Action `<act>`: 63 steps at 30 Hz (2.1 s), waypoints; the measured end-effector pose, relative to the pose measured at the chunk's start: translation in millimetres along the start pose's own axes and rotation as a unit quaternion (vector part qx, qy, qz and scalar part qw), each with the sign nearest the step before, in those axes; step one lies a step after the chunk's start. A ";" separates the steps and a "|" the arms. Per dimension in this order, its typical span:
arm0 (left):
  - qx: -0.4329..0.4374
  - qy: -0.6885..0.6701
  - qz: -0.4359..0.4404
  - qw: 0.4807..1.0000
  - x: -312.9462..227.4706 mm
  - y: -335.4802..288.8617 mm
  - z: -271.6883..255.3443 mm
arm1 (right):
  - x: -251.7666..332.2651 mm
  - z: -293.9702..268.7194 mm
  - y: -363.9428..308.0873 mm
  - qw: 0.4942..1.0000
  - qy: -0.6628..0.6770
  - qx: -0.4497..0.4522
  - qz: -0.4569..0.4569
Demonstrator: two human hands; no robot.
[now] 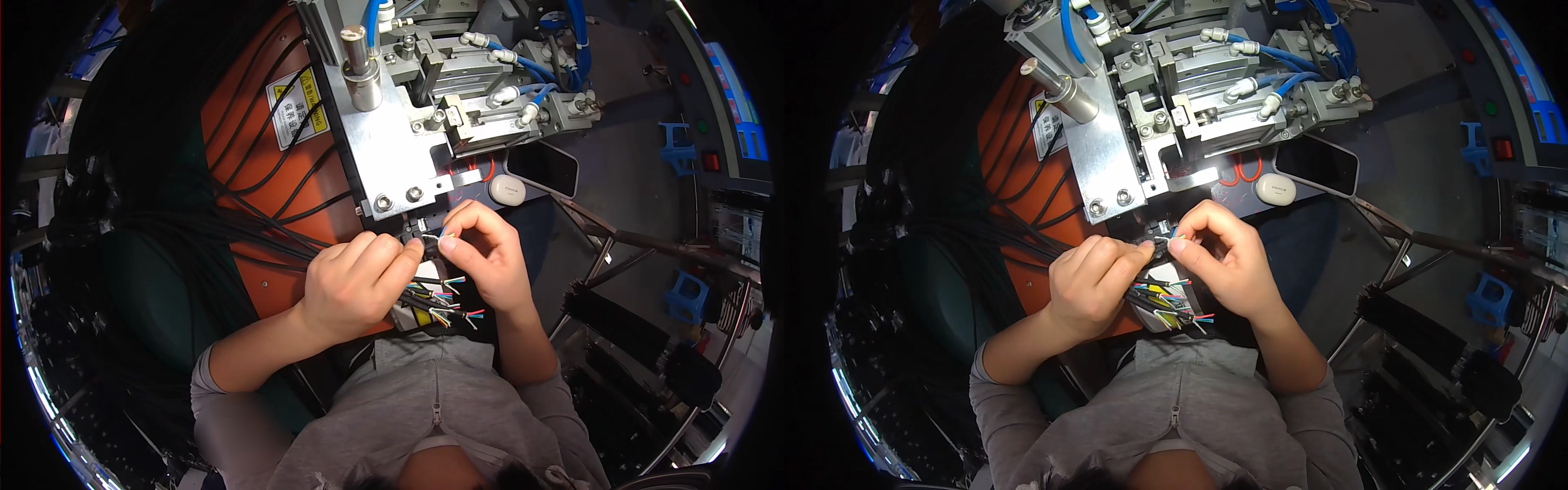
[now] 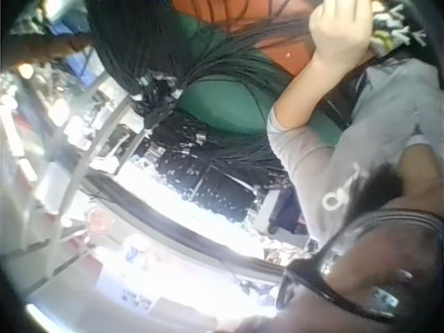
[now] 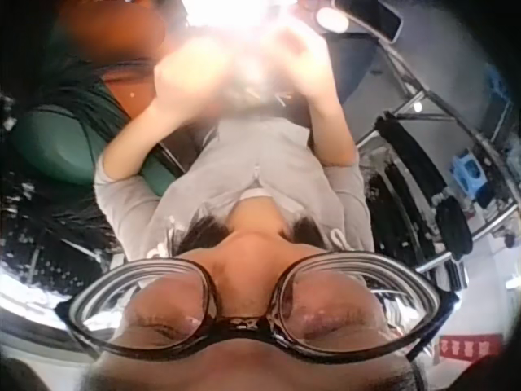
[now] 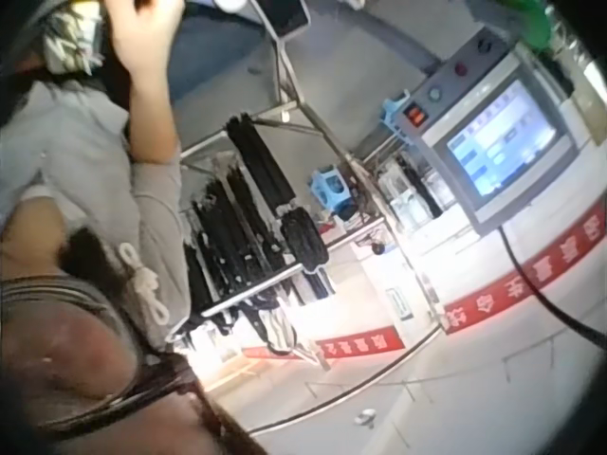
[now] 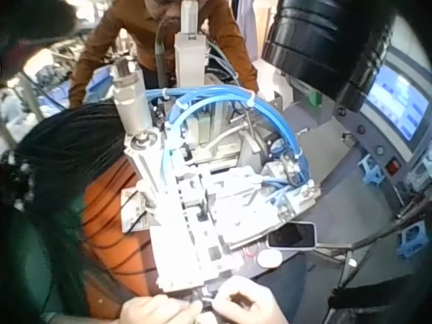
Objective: The person repeatedly inserts small colored wires into a machine's clamping fixture, secures them, and releases them. They handle a bundle of black cables and individual wires throughout the process.
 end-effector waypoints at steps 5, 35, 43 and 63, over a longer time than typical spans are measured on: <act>0.078 0.031 -0.005 0.996 -6.0 2.5 -1.9 | 1.2 1.0 9.2 0.922 -0.305 -0.030 -0.238; 0.144 0.112 -0.072 0.981 -6.0 -0.8 -11.2 | -20.0 -7.2 12.2 0.989 -0.056 -0.067 -0.118; -0.004 0.015 -0.010 1.000 5.1 7.4 -11.9 | 1.6 -5.8 9.6 0.959 -0.113 0.088 -0.246; 0.003 -0.179 -0.125 0.976 5.2 6.6 -8.2 | 10.4 13.5 1.9 0.993 -0.013 0.050 -0.103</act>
Point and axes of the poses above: each hand's wrist, its own y-axis towards the middle knuckle, its own z-axis out of the palm, x = y × z, the point moved 3 cm from there along y, towards the middle knuckle, and after that the axes turned 10 degrees about y, right-handed, at the moved point
